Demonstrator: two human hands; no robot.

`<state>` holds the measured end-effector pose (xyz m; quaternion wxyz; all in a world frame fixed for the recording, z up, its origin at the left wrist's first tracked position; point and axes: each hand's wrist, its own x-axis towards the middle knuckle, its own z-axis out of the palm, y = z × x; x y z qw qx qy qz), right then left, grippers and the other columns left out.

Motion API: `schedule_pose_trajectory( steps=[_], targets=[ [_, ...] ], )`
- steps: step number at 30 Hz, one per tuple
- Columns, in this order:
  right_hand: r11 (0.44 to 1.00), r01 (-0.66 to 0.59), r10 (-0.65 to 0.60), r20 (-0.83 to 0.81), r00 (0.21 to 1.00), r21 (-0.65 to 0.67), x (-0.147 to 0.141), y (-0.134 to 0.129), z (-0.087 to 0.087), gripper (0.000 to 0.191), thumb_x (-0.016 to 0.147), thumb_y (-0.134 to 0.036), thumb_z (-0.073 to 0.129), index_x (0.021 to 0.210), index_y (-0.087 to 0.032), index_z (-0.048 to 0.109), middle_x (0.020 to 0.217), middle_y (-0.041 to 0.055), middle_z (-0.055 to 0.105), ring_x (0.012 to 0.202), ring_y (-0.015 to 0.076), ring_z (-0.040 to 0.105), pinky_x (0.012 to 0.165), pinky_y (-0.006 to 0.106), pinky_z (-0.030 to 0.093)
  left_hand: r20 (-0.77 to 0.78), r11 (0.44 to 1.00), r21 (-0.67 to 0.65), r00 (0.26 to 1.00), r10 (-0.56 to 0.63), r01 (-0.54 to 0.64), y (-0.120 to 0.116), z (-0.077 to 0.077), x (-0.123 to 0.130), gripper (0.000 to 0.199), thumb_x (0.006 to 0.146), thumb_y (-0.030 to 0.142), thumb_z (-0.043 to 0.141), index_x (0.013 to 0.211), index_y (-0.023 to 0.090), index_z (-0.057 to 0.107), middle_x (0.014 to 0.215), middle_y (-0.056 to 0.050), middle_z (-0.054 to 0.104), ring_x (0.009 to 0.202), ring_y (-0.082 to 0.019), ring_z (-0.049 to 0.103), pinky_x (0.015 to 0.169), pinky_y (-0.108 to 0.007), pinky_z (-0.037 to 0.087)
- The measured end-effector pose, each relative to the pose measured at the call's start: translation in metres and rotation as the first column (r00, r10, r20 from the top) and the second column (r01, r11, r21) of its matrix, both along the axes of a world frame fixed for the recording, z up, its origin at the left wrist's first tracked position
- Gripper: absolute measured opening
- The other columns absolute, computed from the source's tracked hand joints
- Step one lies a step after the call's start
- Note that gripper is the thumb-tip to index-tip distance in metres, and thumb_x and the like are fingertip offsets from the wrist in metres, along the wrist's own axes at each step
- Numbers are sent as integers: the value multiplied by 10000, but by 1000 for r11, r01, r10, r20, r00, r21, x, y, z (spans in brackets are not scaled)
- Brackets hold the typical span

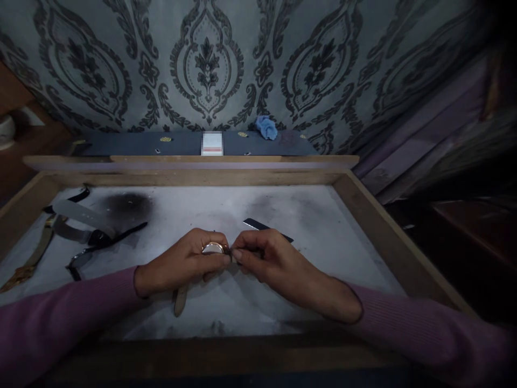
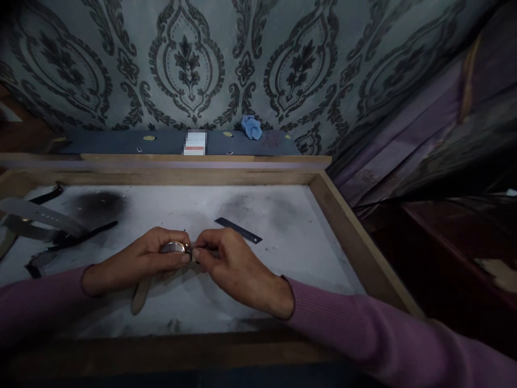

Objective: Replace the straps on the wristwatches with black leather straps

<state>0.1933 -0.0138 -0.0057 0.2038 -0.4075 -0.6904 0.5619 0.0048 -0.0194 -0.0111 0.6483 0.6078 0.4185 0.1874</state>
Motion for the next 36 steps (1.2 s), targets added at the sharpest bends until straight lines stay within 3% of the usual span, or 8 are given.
schedule_pose_trajectory(
  steps=[13,27,33,36],
  targets=[
    [1000,22,-23,-28,999,-22,0,0,-1,179,847,-217,520,706,-135,594,551,-36,482,468,64,353,466,207,285,-11,999,-50,1000,-14,13,3,-1,-2,158,828,277,556,731,152,561,509,65,475,477,-75,402,480,-193,304],
    [980,43,-65,-108,992,-196,2,3,0,183,798,-286,616,706,-130,588,524,-56,452,441,46,347,408,175,260,113,968,-218,988,-102,125,9,-1,-12,192,767,296,679,767,149,554,565,65,503,487,-57,406,465,-166,293],
    [945,70,-120,-140,983,-319,5,9,6,246,719,-334,723,735,-117,606,538,-44,539,414,33,381,400,178,264,234,950,-304,972,-1,74,11,-2,-15,248,899,371,501,830,140,555,615,-25,605,507,-95,502,420,-164,323],
    [950,62,-115,-156,981,-306,10,13,9,236,741,-335,702,770,-119,610,551,-44,550,414,33,399,403,180,266,274,948,-301,962,-20,105,15,-2,-18,237,875,361,551,863,125,565,716,-74,654,566,-126,583,412,-165,393]
  ],
)
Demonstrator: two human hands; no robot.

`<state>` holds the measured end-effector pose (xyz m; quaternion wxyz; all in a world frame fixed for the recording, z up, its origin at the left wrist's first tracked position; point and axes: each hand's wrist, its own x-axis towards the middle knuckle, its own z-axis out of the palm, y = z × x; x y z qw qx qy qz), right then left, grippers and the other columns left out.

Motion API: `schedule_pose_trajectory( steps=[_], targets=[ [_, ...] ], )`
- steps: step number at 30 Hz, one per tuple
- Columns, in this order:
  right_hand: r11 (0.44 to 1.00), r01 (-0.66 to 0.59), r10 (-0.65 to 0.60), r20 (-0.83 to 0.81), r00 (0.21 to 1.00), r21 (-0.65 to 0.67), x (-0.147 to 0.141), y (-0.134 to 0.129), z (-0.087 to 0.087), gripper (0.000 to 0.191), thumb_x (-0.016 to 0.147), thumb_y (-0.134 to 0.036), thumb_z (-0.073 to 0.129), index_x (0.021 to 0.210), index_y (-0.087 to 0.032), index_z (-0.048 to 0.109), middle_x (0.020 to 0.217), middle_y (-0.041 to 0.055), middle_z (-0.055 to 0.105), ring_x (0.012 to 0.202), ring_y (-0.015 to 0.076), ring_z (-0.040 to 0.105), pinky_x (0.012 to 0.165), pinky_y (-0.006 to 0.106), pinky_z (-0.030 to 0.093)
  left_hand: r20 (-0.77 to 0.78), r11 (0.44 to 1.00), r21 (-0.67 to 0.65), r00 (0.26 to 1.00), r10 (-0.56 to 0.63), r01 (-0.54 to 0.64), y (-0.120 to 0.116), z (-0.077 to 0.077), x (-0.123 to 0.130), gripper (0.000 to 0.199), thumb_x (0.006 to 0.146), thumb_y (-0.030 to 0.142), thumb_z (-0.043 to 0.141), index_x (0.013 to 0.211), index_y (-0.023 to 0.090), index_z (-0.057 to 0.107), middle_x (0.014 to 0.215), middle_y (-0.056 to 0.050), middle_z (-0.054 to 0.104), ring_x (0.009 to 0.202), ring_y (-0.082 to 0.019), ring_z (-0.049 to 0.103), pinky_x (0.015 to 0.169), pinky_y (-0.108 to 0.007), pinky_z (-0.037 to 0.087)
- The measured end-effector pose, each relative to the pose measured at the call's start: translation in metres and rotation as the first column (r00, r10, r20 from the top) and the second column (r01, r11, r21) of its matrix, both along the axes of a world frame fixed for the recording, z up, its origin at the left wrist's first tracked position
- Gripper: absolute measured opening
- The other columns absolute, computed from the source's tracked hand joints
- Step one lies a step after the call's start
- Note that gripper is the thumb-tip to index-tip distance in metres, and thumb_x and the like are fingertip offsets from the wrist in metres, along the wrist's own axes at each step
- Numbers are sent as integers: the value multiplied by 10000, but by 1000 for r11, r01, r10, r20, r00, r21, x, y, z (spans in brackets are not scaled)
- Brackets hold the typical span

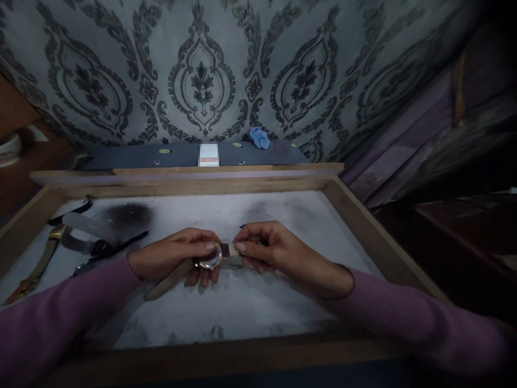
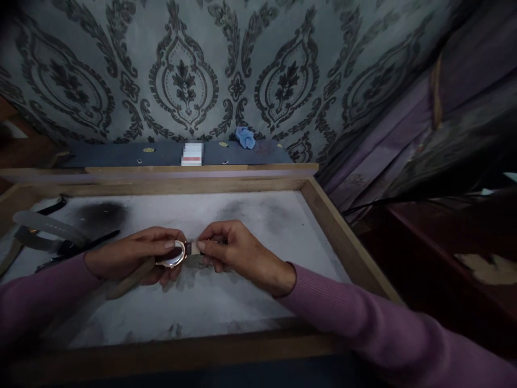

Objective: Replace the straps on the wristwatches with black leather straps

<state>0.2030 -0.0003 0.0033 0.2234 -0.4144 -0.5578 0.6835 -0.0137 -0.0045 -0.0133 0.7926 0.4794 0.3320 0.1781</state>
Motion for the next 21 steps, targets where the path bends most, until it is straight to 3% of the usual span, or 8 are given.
schedule_pose_trajectory(
  steps=[5,10,14,21],
  targets=[
    [996,36,-34,-23,999,85,10,11,-4,234,746,-335,690,805,-125,603,534,-54,532,434,43,439,398,175,263,-48,996,22,995,-91,92,7,5,-8,234,789,256,672,956,117,583,849,-76,662,621,-131,630,403,-148,423],
    [990,39,-37,-21,999,133,16,21,-9,236,730,-326,701,782,-122,594,535,-59,535,426,36,431,398,168,311,-142,990,25,980,-137,142,13,6,-13,233,836,327,617,922,112,591,687,-30,665,367,-49,505,304,-128,287],
    [993,3,0,-23,1000,120,18,25,-9,198,735,-284,681,787,-116,590,499,-75,532,397,27,413,390,155,304,-171,981,39,969,-179,188,14,3,-16,275,842,369,604,957,119,588,634,-5,652,296,-35,447,277,-135,252],
    [994,48,-47,-7,999,94,34,36,-8,147,740,-214,647,822,-97,611,527,-44,587,386,33,445,365,148,285,-303,988,74,947,-105,133,17,12,-25,299,795,402,653,869,117,606,566,-6,639,353,-84,515,312,-161,314]
  ],
)
